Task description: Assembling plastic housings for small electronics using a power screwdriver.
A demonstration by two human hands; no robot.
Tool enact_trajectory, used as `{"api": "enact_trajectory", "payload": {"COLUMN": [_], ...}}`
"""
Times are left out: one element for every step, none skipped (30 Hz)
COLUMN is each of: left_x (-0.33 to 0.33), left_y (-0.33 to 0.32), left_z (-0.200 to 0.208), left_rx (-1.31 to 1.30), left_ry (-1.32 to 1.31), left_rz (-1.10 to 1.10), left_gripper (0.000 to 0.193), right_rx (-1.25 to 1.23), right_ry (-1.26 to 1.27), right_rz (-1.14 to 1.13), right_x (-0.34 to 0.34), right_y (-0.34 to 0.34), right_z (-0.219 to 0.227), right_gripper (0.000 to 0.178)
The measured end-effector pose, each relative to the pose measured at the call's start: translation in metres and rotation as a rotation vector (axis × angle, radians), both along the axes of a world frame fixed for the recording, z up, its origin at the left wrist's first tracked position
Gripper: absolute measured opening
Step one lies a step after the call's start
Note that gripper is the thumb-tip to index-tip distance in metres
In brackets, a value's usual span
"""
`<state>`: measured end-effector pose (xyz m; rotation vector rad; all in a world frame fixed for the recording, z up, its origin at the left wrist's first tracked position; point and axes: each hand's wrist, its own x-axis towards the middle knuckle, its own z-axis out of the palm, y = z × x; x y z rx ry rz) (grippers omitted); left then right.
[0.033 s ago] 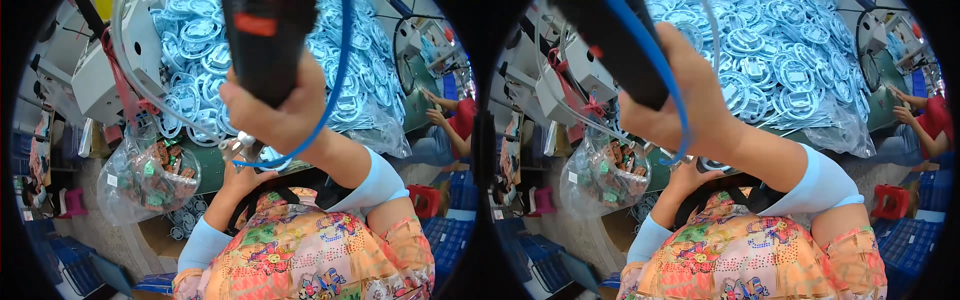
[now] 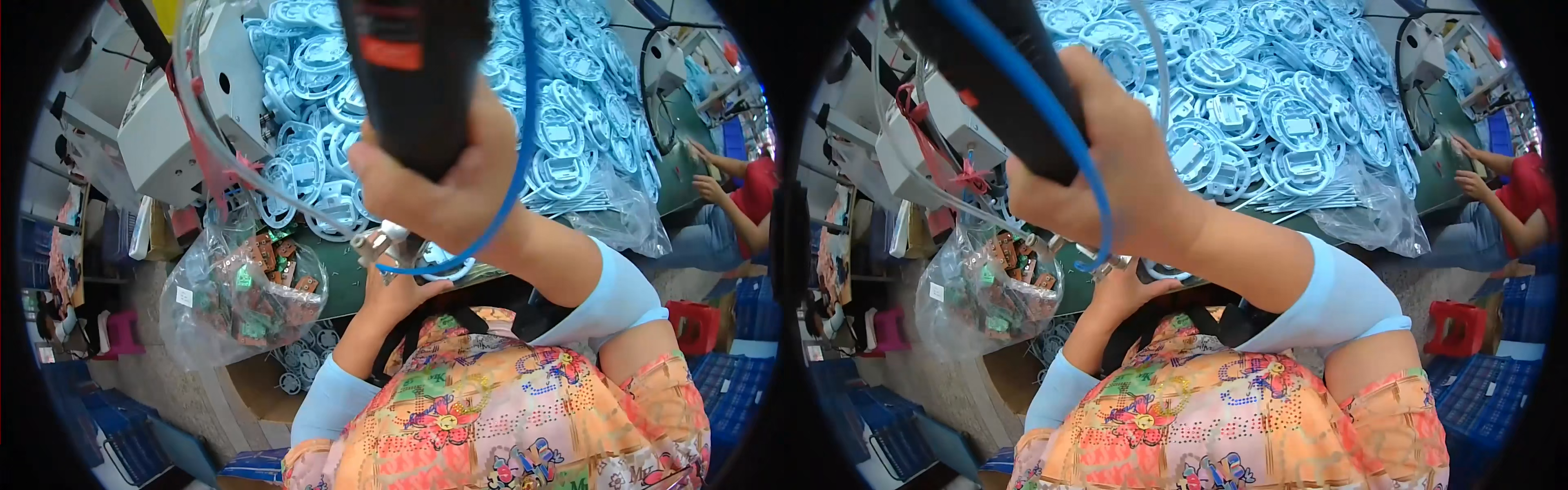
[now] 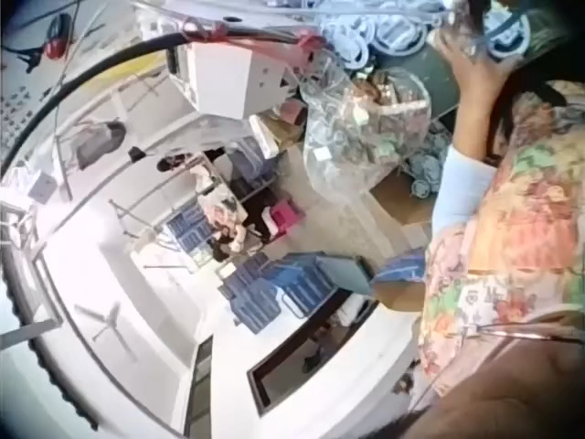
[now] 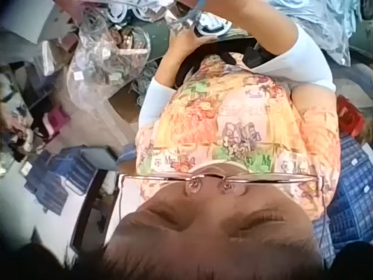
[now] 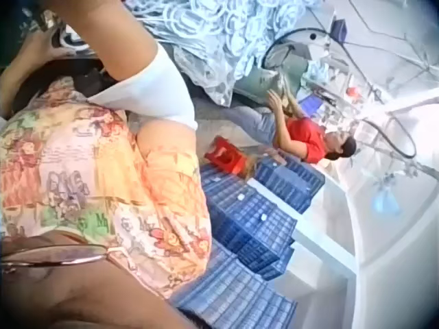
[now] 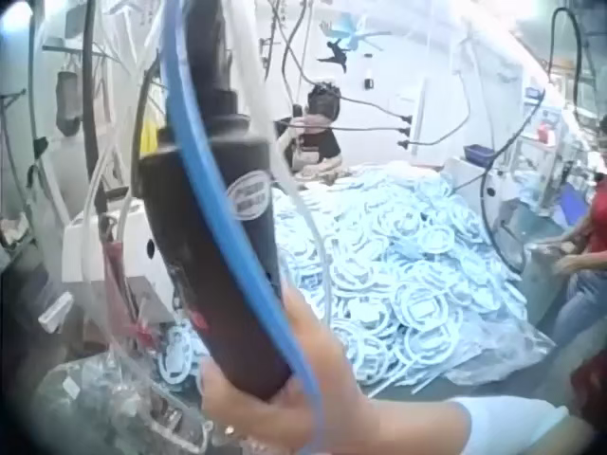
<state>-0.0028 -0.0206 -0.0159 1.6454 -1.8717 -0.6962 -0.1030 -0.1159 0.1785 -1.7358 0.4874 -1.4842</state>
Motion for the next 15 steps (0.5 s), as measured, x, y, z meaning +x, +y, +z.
{"api": "enact_trajectory", "payload": {"left_x": [0.000, 0.001, 0.001, 0.002, 0.004, 0.005, 0.003, 0.000, -0.002, -0.004, -0.007, -0.008, -0.011, -0.013, -0.016], "left_y": [-0.001, -0.001, 0.000, 0.000, 0.000, -0.001, -0.002, -0.002, -0.003, -0.005, -0.005, -0.006, -0.006, -0.006, -0.005], "left_z": [0.003, 0.005, 0.005, 0.005, 0.005, 0.005, 0.011, 0.017, 0.021, 0.026, 0.029, 0.028, 0.027, 0.027, 0.030], "left_rx": [0.054, 0.109, 0.022, 0.012, -0.106, -0.223, -0.221, -0.220, -0.241, -0.267, -0.271, -0.270, -0.275, -0.280, -0.274], "left_ry": [0.063, 0.127, 0.111, 0.110, -0.012, -0.133, -0.112, -0.107, -0.126, -0.148, -0.165, -0.163, -0.191, -0.219, -0.239], "left_rz": [0.008, 0.016, 0.008, 0.003, -0.032, -0.065, -0.056, -0.059, -0.060, -0.060, -0.044, -0.045, -0.021, 0.003, 0.019], "left_gripper": [0.080, 0.080, 0.082, 0.082, 0.086, 0.090, 0.095, 0.095, 0.095, 0.095, 0.094, 0.094, 0.094, 0.094, 0.091], "right_rx": [-0.072, -0.078, 0.042, 0.159, 0.160, 0.220, 0.040, 0.000, 0.108, 0.212, 0.212, 0.069, -0.073, -0.069, -0.025], "right_ry": [0.107, 0.107, 0.074, 0.038, -0.073, -0.123, -0.049, -0.131, -0.200, -0.271, -0.270, -0.102, 0.063, 0.063, 0.033], "right_rz": [0.029, 0.024, 0.053, 0.082, 0.090, 0.070, 0.067, -0.013, -0.084, -0.154, -0.156, -0.104, -0.055, -0.059, -0.052], "right_x": [-0.002, -0.004, -0.007, -0.009, -0.015, -0.030, -0.052, -0.063, -0.064, -0.065, -0.072, -0.082, -0.087, -0.088, -0.086], "right_y": [-0.007, -0.007, -0.007, -0.007, -0.009, -0.010, -0.015, -0.016, -0.004, 0.006, 0.001, -0.006, -0.010, -0.009, -0.007], "right_z": [-0.002, -0.001, 0.000, 0.003, 0.006, 0.016, 0.026, 0.038, 0.053, 0.062, 0.058, 0.048, 0.043, 0.036, 0.031], "right_gripper": [0.028, 0.028, 0.033, 0.038, 0.036, 0.029, 0.036, 0.025, 0.031, 0.039, 0.039, 0.037, 0.037, 0.037, 0.037]}}
